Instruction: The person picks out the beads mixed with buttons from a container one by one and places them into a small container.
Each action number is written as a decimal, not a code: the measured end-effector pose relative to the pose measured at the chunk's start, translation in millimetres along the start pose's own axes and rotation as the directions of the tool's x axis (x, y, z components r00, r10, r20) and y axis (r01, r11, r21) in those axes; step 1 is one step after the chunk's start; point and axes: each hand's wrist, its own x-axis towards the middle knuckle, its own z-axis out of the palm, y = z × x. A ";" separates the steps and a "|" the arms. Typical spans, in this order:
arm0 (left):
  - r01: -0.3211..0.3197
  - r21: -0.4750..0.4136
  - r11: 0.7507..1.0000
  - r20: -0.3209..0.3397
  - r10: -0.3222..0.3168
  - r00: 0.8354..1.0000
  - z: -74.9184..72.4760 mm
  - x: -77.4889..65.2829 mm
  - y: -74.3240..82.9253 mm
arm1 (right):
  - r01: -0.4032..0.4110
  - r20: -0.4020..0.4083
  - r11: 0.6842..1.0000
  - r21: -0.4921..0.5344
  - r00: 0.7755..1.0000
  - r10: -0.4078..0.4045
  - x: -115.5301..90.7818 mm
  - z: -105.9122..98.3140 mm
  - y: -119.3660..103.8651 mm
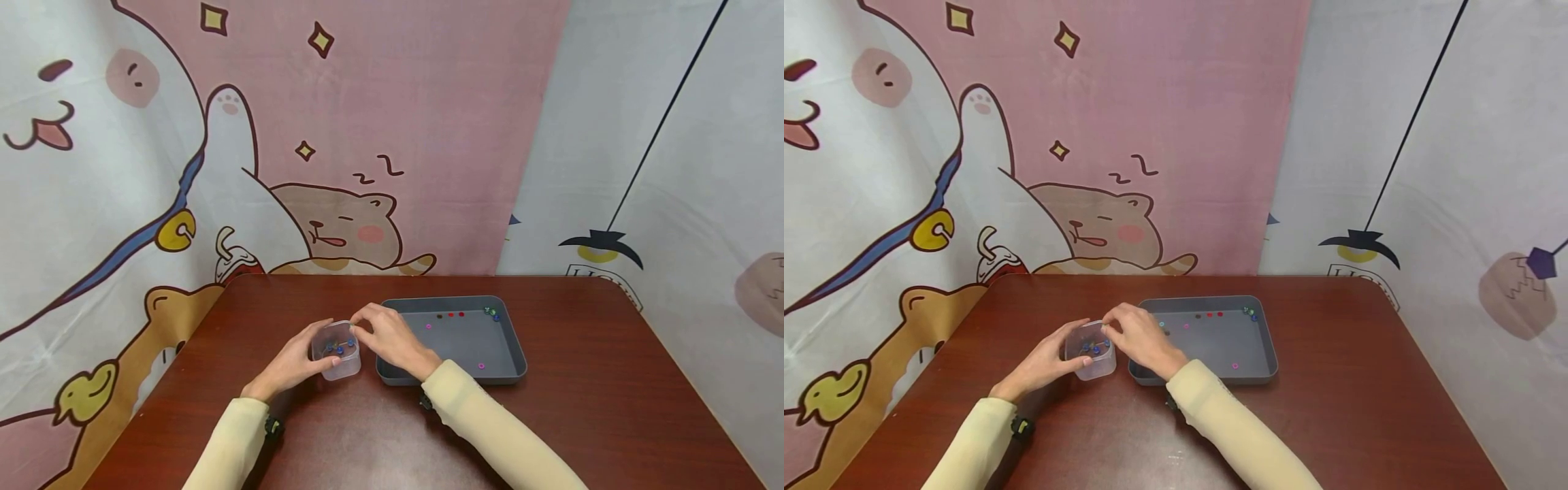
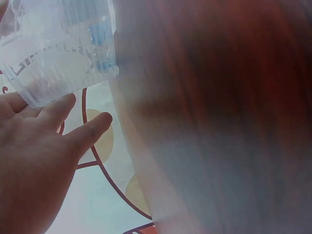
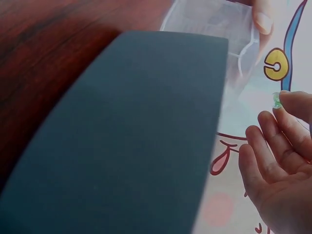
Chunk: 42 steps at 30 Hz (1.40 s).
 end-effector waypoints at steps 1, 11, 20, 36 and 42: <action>0.000 0.001 1.000 0.000 0.000 1.000 0.0 0.0 0.0 | 0.001 0.004 1.000 -0.007 1.000 -0.001 0.6 1.2 0.4; -0.011 0.001 1.000 0.001 0.011 1.000 -0.2 -0.4 -0.4 | 0.010 0.060 0.996 -0.089 0.998 -0.005 2.9 11.2 2.7; -0.010 -0.003 1.000 0.003 0.010 1.000 0.3 -0.6 -0.6 | 0.040 0.067 0.990 -0.133 0.997 -0.031 1.8 14.4 3.8; -0.017 0.010 1.000 -0.007 0.017 1.000 -0.9 -0.9 -0.3 | 0.018 -0.014 0.998 -0.057 1.000 -0.019 -17.3 -24.4 13.1; -0.008 0.004 1.000 -0.004 0.008 1.000 -0.8 -2.0 0.7 | 0.021 -0.076 0.999 -0.029 0.997 -0.024 -29.7 -51.9 16.5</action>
